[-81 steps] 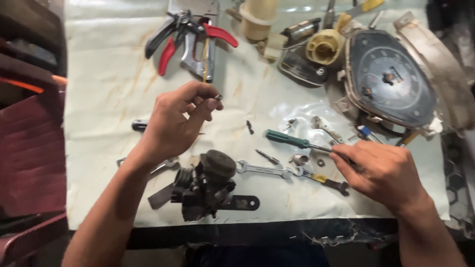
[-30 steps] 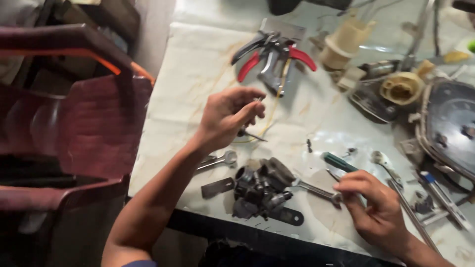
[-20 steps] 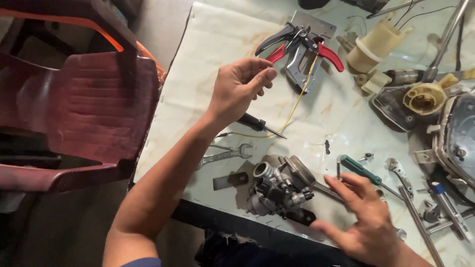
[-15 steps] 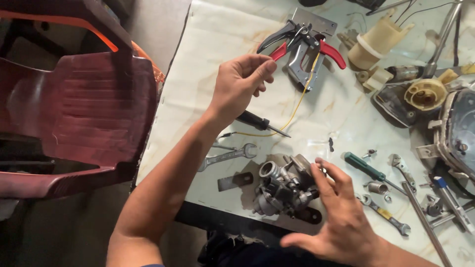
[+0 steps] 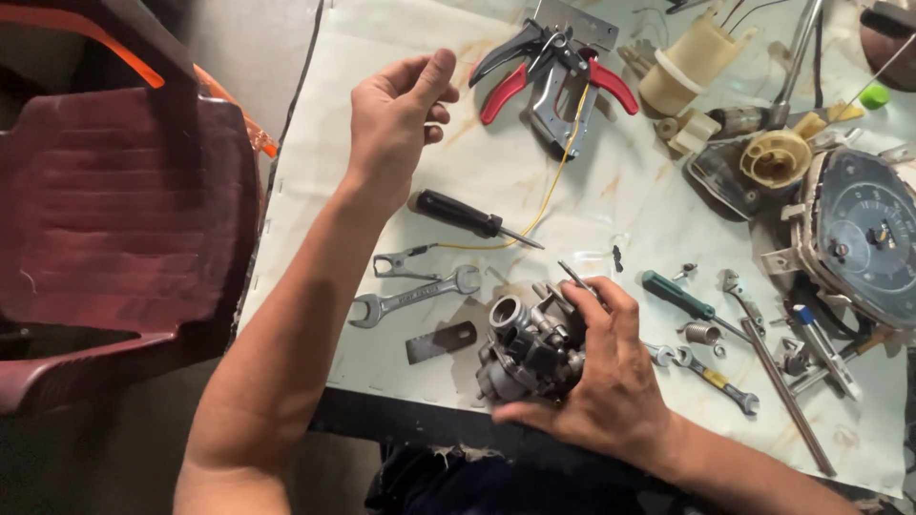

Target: Disassembling and inspecting a motorcycle carburetor on a workbench with various tools.

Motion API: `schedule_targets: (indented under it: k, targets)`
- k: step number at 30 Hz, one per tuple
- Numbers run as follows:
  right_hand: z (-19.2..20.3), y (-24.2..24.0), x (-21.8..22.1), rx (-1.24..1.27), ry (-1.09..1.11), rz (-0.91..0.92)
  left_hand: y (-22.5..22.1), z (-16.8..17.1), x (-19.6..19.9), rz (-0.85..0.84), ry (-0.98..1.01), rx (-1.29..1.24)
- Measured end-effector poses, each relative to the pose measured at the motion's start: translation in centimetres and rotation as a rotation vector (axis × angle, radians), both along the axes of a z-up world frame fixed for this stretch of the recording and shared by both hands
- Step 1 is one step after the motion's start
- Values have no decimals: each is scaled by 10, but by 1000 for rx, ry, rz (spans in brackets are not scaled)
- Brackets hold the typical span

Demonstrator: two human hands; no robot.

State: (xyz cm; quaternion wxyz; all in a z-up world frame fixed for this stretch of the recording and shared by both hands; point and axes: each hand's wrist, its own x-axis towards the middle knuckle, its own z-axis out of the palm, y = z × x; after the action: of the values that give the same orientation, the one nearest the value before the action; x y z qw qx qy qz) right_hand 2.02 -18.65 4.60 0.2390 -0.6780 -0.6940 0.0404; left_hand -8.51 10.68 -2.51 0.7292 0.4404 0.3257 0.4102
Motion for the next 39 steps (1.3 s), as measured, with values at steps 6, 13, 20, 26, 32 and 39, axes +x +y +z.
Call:
schedule_targets:
  k: [6,13,20,26,32,39]
  targets:
    - [-5,0,28,-13,187,0,1,-1,-1,-5,25,41]
    - [38,21,80,16,806,-89,1,-4,-3,-16,11,72]
    - [20,52,119,56,-169,-87,-5,6,1,-65,9,80]
    - [-10,88,133,8,-36,17,-14,13,5,-79,35,66]
    - [-8,104,136,-98,51,193,-13,8,4,-66,57,57]
    - [7,64,160,-14,-45,81,-11,8,7,-83,68,51]
